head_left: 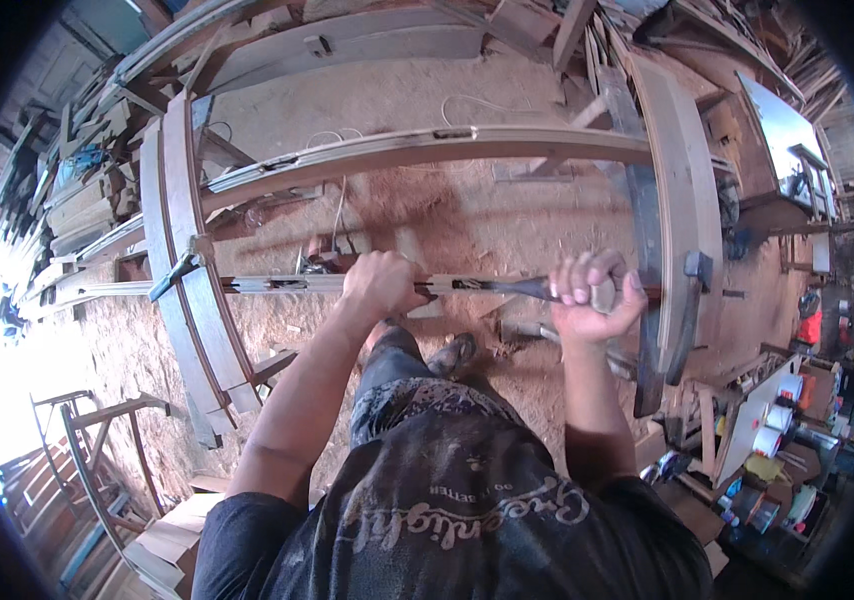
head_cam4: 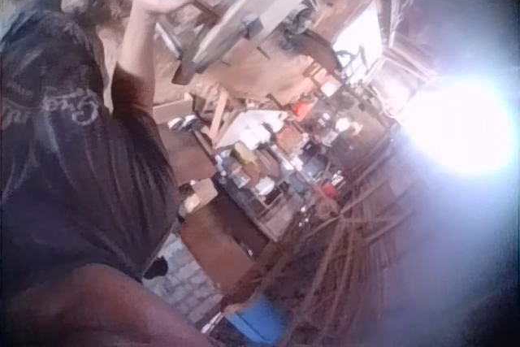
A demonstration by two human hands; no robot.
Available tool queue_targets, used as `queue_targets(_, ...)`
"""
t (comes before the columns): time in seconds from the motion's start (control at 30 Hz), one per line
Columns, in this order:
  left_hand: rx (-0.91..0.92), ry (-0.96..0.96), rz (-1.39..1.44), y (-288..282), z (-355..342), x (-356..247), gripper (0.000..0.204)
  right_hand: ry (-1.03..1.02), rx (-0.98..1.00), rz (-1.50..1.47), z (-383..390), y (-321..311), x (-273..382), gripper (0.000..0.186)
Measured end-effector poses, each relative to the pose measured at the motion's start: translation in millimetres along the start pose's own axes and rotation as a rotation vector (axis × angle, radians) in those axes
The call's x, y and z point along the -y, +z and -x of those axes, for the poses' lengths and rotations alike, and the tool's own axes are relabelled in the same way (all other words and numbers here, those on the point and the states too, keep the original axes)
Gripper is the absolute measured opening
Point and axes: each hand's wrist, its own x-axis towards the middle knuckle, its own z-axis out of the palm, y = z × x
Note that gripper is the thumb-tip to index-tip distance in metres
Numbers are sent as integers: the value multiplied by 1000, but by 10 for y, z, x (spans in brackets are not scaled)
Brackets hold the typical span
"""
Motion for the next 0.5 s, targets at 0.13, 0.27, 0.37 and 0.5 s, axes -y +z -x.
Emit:
queue_targets(0.13,12,-82,54,-52,53,-85,39,9,-50,-41,128,-198,24,52)
queue_targets(0.27,-38,-66,25,-80,31,-108,39,-73,-278,-135,110,-281,56,50)
queue_targets(0.37,-71,-70,15,-10,-2,-86,40,-263,-547,52,176,116,-157,43)
queue_targets(0.5,-180,14,-115,44,127,47,52,-229,-473,-23,282,-215,-225,16)
